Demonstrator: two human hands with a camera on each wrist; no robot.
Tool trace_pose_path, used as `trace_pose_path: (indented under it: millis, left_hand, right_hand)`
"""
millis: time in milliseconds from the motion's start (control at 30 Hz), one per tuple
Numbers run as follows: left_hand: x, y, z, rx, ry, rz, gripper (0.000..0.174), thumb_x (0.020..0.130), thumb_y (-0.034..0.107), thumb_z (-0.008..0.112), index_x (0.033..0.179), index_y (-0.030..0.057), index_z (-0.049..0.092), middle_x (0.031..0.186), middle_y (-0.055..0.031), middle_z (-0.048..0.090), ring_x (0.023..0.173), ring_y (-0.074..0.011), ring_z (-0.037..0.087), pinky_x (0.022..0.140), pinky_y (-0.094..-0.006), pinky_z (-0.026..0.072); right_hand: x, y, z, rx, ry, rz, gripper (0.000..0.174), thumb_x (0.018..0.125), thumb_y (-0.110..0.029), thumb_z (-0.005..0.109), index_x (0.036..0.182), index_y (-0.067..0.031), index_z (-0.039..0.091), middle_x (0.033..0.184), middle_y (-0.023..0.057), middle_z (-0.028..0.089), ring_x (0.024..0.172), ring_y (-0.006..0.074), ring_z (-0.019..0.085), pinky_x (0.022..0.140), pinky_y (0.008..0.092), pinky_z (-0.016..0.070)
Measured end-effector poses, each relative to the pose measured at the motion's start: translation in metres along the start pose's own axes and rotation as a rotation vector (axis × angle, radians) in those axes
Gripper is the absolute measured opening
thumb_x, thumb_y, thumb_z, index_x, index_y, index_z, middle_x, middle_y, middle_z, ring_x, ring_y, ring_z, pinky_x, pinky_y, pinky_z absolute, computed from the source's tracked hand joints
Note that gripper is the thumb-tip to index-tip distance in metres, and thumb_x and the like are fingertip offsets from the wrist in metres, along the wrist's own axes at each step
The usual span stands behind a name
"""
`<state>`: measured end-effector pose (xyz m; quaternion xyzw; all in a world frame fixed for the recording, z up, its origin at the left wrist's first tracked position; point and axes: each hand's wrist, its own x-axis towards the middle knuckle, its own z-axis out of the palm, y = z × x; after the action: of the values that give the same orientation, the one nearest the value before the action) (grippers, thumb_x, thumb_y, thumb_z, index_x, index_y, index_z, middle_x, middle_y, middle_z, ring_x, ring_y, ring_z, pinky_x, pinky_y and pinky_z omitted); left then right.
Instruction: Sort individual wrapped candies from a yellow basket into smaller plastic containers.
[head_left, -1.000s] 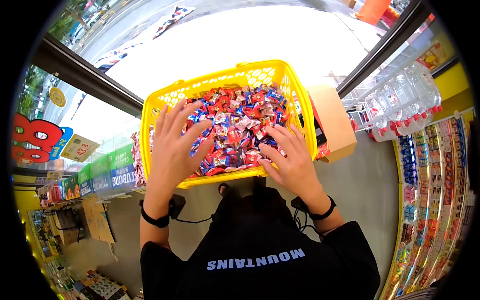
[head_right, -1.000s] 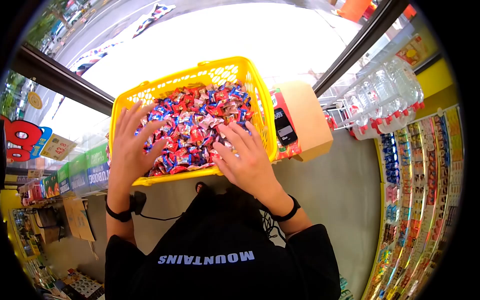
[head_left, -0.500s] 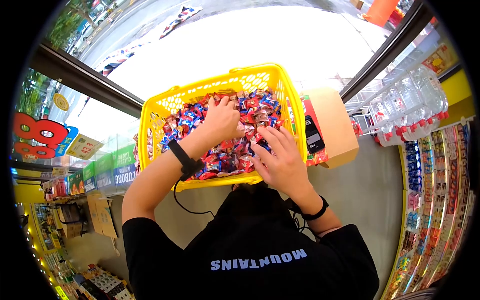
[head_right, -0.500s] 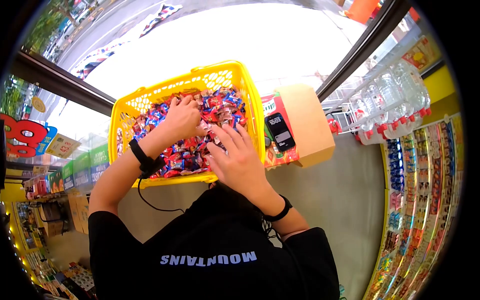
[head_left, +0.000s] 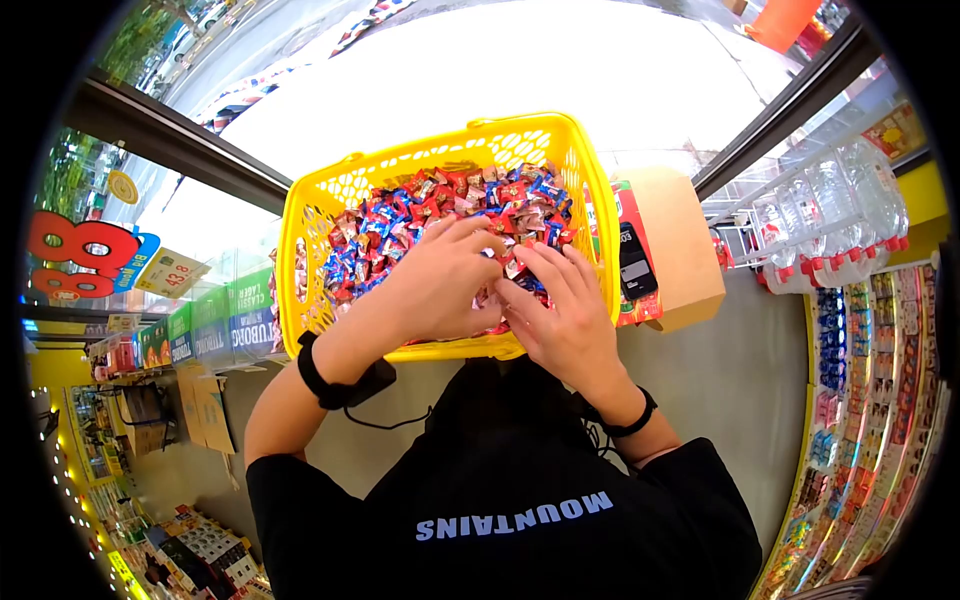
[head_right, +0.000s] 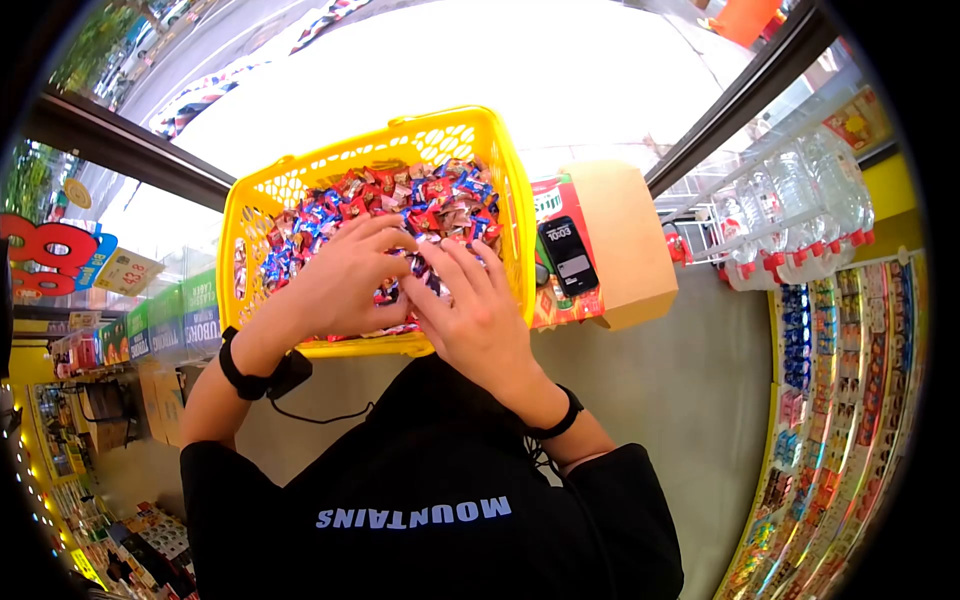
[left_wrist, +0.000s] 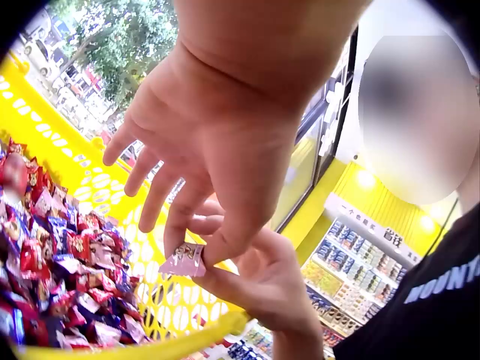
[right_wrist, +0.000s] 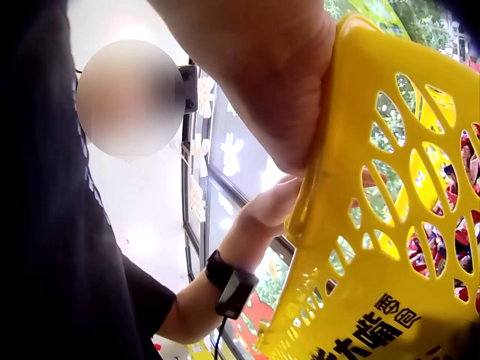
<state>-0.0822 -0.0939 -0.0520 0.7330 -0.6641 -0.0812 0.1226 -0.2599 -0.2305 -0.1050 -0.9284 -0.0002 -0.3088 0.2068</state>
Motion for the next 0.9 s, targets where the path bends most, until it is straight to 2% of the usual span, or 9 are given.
trace_pose_path:
  millis: [67, 167, 300, 467, 633, 900]
  left_hand:
    - [-0.016, 0.019, -0.003, 0.015, 0.004, -0.033, 0.019, 0.083, 0.023, 0.081, 0.094, 0.0068, 0.077, 0.132, -0.0129, 0.068, 0.144, -0.0380, 0.053, 0.124, -0.0560, 0.0379]
    - [-0.037, 0.032, -0.002, 0.010, 0.113, -0.072, 0.019, 0.086, 0.025, 0.076, 0.092, 0.0066, 0.077, 0.126, -0.0121, 0.070, 0.141, -0.0387, 0.055, 0.125, -0.0584, 0.0357]
    - [-0.065, 0.047, -0.001, -0.109, 0.164, -0.208, 0.014, 0.086, 0.019, 0.081, 0.092, 0.0074, 0.076, 0.130, -0.0102, 0.069, 0.143, -0.0398, 0.053, 0.126, -0.0586, 0.0334]
    - [-0.102, 0.054, 0.006, -0.119, 0.248, -0.338, 0.014, 0.086, 0.020, 0.084, 0.092, 0.0097, 0.076, 0.132, -0.0080, 0.070, 0.144, -0.0397, 0.052, 0.126, -0.0619, 0.0308]
    - [-0.137, 0.044, 0.012, -0.155, 0.295, -0.418, 0.017, 0.083, 0.020, 0.087, 0.094, 0.0114, 0.078, 0.132, -0.0078, 0.071, 0.145, -0.0388, 0.052, 0.127, -0.0631, 0.0290]
    - [-0.201, 0.003, 0.009, -0.234, 0.342, -0.431, 0.023, 0.078, 0.022, 0.090, 0.094, 0.0117, 0.078, 0.133, -0.0078, 0.072, 0.145, -0.0401, 0.053, 0.127, -0.0639, 0.0274]
  right_hand:
    - [-0.002, 0.000, -0.003, 0.016, -0.041, -0.083, 0.028, 0.088, -0.013, 0.074, 0.116, -0.0097, 0.075, 0.142, 0.0133, 0.065, 0.135, 0.0342, 0.059, 0.119, 0.0563, 0.0428]
    - [-0.008, -0.005, 0.001, 0.039, -0.046, -0.167, 0.027, 0.088, -0.014, 0.073, 0.114, -0.0099, 0.075, 0.143, 0.0125, 0.065, 0.136, 0.0324, 0.059, 0.118, 0.0562, 0.0441]
    - [-0.008, -0.015, 0.005, 0.081, -0.024, -0.199, 0.024, 0.090, -0.016, 0.071, 0.113, -0.0100, 0.075, 0.142, 0.0124, 0.066, 0.134, 0.0309, 0.061, 0.116, 0.0565, 0.0449]
    - [-0.007, -0.039, 0.019, 0.169, 0.073, -0.252, 0.013, 0.088, -0.015, 0.072, 0.095, -0.0052, 0.076, 0.132, 0.0092, 0.069, 0.130, 0.0289, 0.062, 0.115, 0.0571, 0.0457]
    - [-0.003, -0.064, 0.039, 0.177, 0.068, -0.305, 0.013, 0.087, -0.015, 0.073, 0.093, -0.0037, 0.076, 0.128, 0.0087, 0.069, 0.130, 0.0286, 0.063, 0.114, 0.0577, 0.0462]
    - [0.015, -0.108, 0.086, 0.208, 0.073, -0.345, 0.015, 0.086, -0.014, 0.074, 0.094, -0.0019, 0.076, 0.126, 0.0090, 0.069, 0.128, 0.0294, 0.063, 0.112, 0.0568, 0.0476]
